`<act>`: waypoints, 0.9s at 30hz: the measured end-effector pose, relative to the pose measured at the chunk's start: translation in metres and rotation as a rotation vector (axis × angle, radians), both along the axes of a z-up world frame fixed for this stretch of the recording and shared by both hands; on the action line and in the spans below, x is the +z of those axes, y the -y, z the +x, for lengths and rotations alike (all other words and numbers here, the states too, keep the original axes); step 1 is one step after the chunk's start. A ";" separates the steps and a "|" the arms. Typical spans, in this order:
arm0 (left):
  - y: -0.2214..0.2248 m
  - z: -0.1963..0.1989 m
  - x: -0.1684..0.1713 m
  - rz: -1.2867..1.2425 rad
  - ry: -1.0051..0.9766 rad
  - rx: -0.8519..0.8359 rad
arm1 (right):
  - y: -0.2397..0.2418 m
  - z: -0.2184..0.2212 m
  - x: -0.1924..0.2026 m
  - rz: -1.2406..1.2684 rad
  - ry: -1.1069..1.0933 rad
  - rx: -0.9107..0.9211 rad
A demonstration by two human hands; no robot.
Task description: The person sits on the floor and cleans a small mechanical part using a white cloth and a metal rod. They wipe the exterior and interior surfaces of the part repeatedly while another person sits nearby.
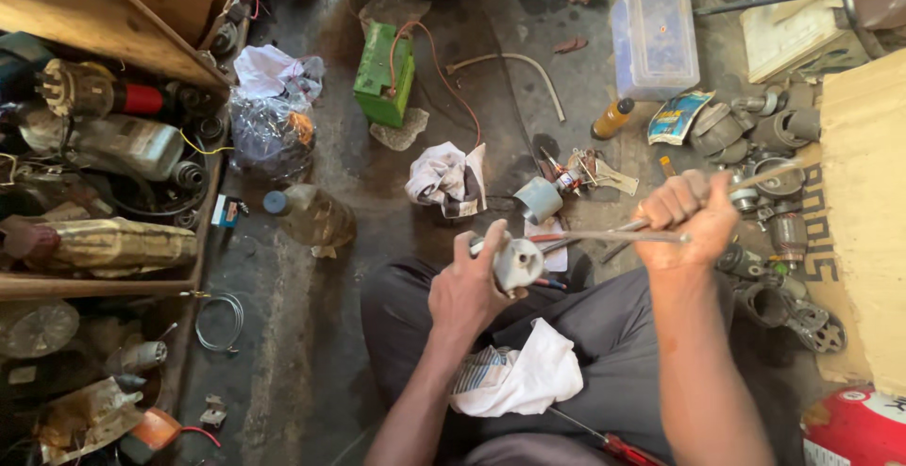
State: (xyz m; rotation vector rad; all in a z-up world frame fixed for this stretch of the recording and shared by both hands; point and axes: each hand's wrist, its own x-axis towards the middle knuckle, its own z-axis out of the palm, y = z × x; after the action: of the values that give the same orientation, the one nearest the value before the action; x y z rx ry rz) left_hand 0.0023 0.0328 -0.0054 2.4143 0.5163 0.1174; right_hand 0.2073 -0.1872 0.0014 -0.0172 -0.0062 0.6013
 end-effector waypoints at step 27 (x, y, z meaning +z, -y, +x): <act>0.009 0.004 0.007 0.145 0.155 -0.006 | -0.047 -0.029 -0.009 -0.220 -0.031 0.023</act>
State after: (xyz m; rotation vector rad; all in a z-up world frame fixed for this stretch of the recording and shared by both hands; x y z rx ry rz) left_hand 0.0066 0.0236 0.0019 2.5212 0.4428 0.3468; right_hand 0.1782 -0.1401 -0.0075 -0.2219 0.0896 0.6233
